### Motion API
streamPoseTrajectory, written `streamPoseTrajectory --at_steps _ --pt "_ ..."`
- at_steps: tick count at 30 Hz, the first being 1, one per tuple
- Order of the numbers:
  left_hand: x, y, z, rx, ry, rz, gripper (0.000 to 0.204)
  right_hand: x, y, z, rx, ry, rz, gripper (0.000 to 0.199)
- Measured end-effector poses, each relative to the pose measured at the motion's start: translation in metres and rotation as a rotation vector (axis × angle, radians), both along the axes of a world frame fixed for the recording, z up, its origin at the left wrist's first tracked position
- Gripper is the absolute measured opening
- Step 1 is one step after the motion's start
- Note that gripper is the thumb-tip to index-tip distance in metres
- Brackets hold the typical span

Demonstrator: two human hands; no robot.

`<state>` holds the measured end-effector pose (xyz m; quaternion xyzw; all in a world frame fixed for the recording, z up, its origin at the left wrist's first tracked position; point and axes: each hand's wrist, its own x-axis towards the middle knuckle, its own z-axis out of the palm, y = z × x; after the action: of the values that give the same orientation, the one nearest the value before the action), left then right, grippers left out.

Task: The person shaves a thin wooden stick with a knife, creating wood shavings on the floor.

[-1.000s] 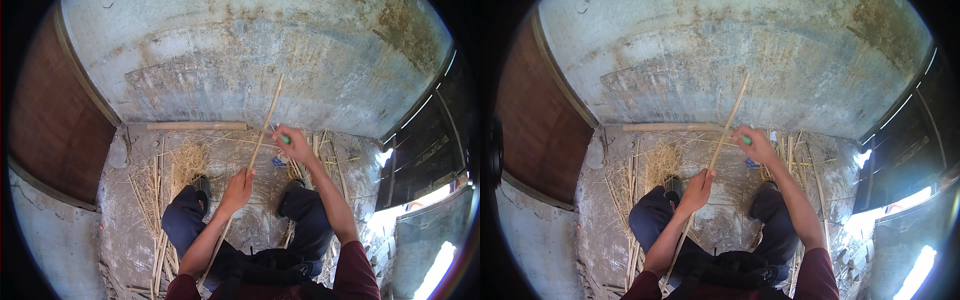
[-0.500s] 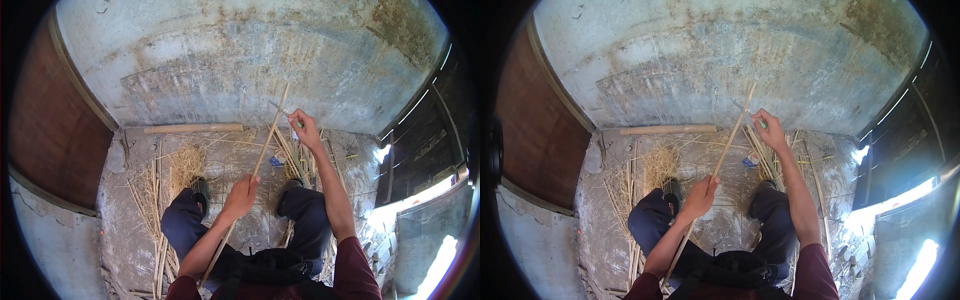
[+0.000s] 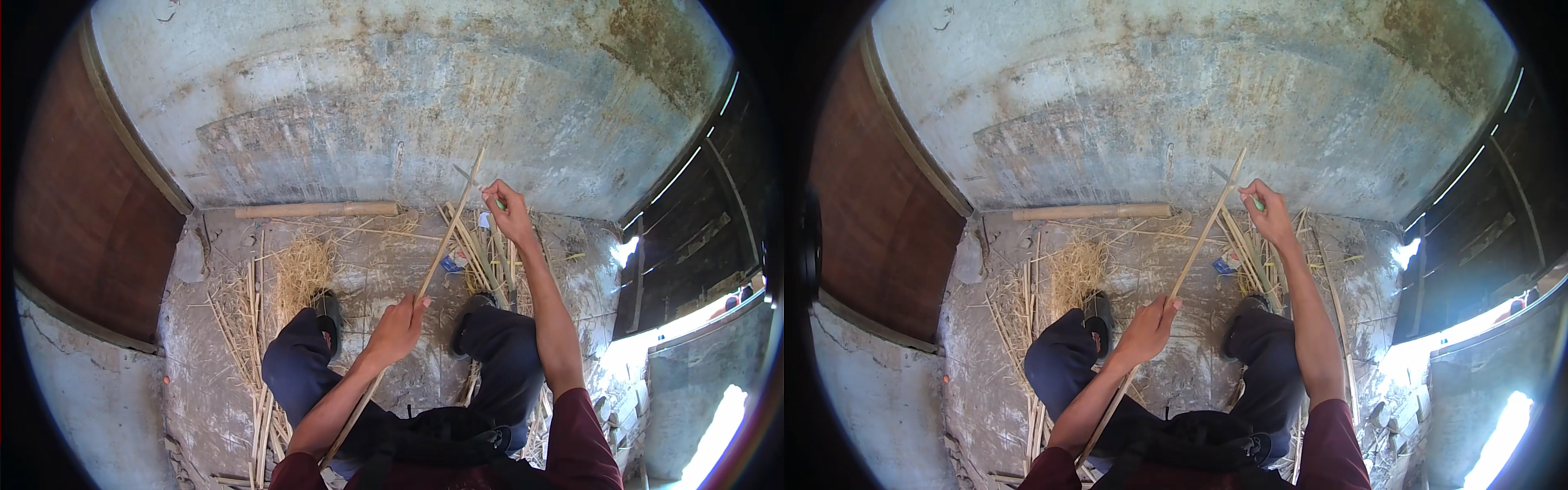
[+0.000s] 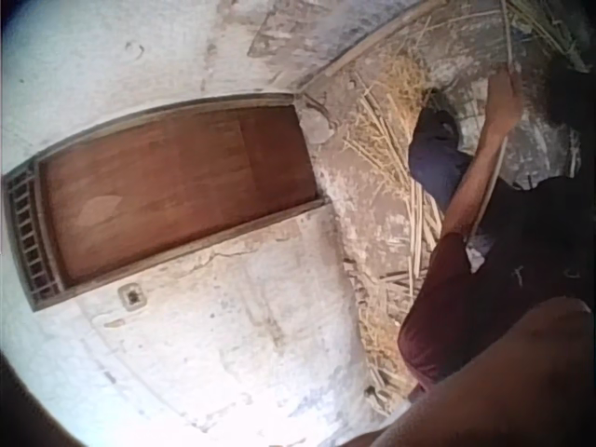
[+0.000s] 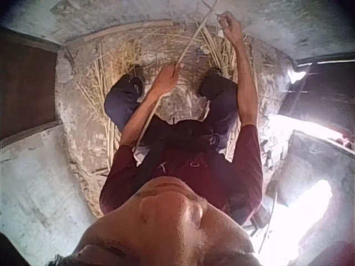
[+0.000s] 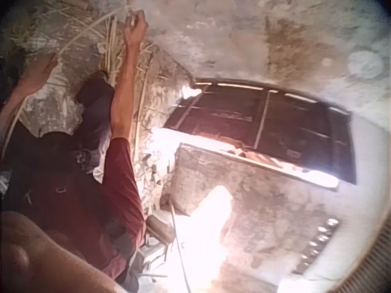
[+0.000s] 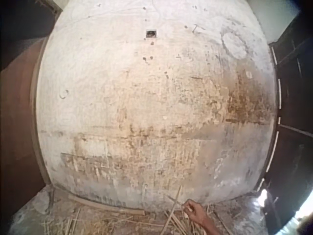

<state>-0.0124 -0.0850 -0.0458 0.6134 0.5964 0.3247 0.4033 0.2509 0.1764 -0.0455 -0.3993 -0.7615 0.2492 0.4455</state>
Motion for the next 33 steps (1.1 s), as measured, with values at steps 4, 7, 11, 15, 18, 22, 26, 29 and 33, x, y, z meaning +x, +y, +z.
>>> streamPoseTrajectory --at_steps 4,7,11,15,18,22,26,29,33 --pt "0.000 -0.003 0.003 -0.003 0.003 -0.014 0.043 0.009 0.007 0.003 -0.028 -0.064 -0.089 0.017" --pt "0.006 -0.001 0.000 0.034 0.033 -0.016 0.042 0.008 0.014 -0.004 0.064 0.035 -0.115 0.018" --pt "0.002 -0.004 0.007 -0.021 -0.022 -0.022 0.043 0.007 0.013 0.001 0.020 0.091 -0.052 0.017" --pt "0.005 -0.001 0.009 -0.016 0.004 -0.031 0.044 0.008 0.012 0.005 0.035 0.014 -0.150 0.016" --pt "0.000 -0.001 0.006 0.012 0.020 -0.022 0.043 0.001 0.008 0.007 0.045 0.008 -0.086 0.016" --pt "0.001 -0.003 0.005 0.035 0.013 -0.013 0.043 0.003 0.003 0.022 0.131 -0.118 -0.190 0.014" --pt "0.005 0.000 0.015 0.037 0.029 0.006 0.043 -0.014 -0.008 0.028 0.173 -0.168 -0.362 0.013" --pt "0.002 0.001 0.012 0.022 0.014 0.000 0.043 -0.014 -0.001 0.028 0.142 -0.097 -0.290 0.013" --pt "0.002 0.000 0.014 0.059 0.017 0.002 0.043 -0.019 -0.003 0.024 0.519 -0.170 -0.344 0.011"
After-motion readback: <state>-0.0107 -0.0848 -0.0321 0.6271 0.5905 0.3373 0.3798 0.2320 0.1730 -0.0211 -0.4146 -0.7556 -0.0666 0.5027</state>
